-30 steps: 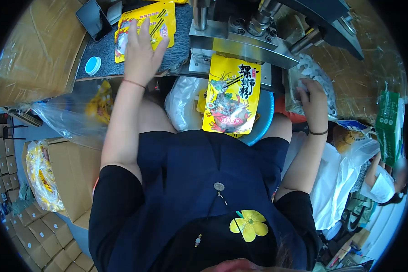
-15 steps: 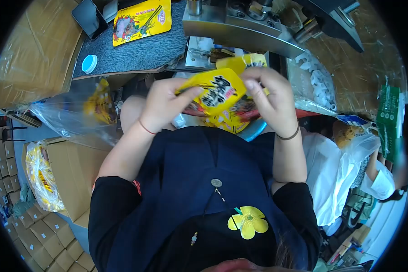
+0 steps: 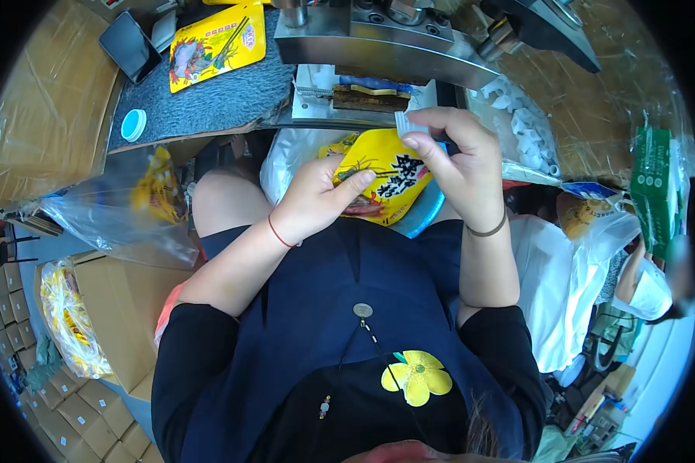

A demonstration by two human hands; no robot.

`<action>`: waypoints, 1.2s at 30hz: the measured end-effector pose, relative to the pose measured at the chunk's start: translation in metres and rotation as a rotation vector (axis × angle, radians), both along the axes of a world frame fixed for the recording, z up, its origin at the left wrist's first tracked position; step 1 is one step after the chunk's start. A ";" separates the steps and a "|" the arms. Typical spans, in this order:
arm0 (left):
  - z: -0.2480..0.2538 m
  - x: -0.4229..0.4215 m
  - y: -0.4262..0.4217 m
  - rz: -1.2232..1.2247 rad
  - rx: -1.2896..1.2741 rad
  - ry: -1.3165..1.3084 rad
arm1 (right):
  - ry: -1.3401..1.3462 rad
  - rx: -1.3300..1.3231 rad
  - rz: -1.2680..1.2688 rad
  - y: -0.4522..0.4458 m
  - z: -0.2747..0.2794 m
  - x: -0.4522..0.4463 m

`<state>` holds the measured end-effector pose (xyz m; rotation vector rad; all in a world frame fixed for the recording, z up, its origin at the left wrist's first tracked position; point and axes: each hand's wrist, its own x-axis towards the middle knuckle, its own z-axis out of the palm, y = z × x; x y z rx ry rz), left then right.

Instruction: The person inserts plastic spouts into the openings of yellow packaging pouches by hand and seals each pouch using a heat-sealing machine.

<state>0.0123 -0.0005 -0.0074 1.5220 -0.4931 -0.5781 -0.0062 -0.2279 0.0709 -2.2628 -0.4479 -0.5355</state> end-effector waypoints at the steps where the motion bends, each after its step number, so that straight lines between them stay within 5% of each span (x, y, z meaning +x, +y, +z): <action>1: -0.005 -0.003 -0.004 0.042 -0.076 0.034 | 0.032 0.108 -0.026 -0.003 0.000 -0.002; 4: -0.006 -0.010 -0.008 0.086 -0.069 0.005 | 0.107 0.384 -0.106 -0.011 0.005 -0.013; 9: -0.002 -0.014 -0.006 0.010 0.161 -0.205 | 0.062 0.220 -0.021 -0.003 0.016 -0.023; 12: 0.004 -0.028 -0.009 -0.001 -0.020 0.274 | -0.051 -0.082 -0.060 -0.003 0.018 -0.031; 15: 0.011 -0.039 -0.011 -0.134 -0.148 0.214 | 0.059 -0.273 0.083 -0.020 0.024 -0.038; 19: 0.007 -0.055 -0.012 -0.213 -0.290 0.530 | 0.286 -0.099 0.194 -0.018 0.032 -0.054; 22: 0.006 -0.055 -0.005 -0.242 -0.261 0.563 | 0.103 -0.419 -0.191 -0.065 0.012 -0.037; 24: 0.002 -0.049 0.001 -0.257 -0.266 0.644 | 0.217 -0.688 -0.669 -0.115 -0.022 -0.013; 30: -0.015 -0.029 -0.005 -0.120 -0.309 0.611 | 0.321 -0.746 -0.865 -0.111 -0.046 0.052; 36: 0.004 0.011 -0.009 0.007 -0.407 0.653 | 0.107 -0.577 -0.479 -0.119 -0.063 0.043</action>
